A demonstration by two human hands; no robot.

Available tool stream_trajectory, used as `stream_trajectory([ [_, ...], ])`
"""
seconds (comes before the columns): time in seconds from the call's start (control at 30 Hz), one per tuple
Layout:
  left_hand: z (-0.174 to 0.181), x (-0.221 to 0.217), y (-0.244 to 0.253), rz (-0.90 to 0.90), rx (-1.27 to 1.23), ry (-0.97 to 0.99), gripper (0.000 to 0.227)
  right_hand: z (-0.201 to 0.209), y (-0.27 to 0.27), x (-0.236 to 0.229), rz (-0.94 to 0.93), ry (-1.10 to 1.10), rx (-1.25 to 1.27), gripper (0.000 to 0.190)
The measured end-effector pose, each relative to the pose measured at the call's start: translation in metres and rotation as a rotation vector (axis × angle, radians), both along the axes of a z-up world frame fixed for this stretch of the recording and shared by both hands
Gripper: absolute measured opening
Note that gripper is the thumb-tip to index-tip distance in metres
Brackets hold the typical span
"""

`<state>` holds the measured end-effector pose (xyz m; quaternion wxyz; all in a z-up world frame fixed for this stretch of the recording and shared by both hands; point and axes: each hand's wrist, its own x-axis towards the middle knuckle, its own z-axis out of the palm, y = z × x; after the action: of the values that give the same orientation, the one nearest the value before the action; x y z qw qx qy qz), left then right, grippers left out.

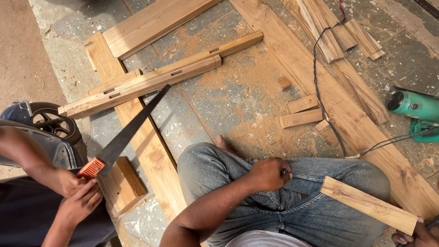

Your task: The person measures and marks a wooden piece with a tape measure and a pen, then continues marking various other wooden pieces. They fit the pieces together by hand and mark them again while another person cuts wood with a hand saw.

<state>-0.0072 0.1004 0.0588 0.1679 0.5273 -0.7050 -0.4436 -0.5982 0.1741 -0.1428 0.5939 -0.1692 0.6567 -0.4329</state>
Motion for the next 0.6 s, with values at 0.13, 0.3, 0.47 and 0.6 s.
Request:
stream_trajectory([
  [0.13,0.009,0.002,0.002,-0.017,0.003,0.021,0.017,-0.002,0.007,-0.005,-0.098,0.018,-0.037,0.037],
  [0.3,0.010,0.004,0.001,0.048,-0.066,0.042,0.018,0.139,0.005,0.111,-0.285,0.185,-0.228,0.026],
  [0.47,0.013,0.004,0.000,0.038,-0.038,0.051,0.017,0.166,0.016,0.133,-0.355,0.286,-0.369,0.022],
  [0.6,0.023,0.003,0.000,0.087,0.048,0.082,0.017,0.181,0.012,0.154,-0.259,0.511,-0.492,0.010],
])
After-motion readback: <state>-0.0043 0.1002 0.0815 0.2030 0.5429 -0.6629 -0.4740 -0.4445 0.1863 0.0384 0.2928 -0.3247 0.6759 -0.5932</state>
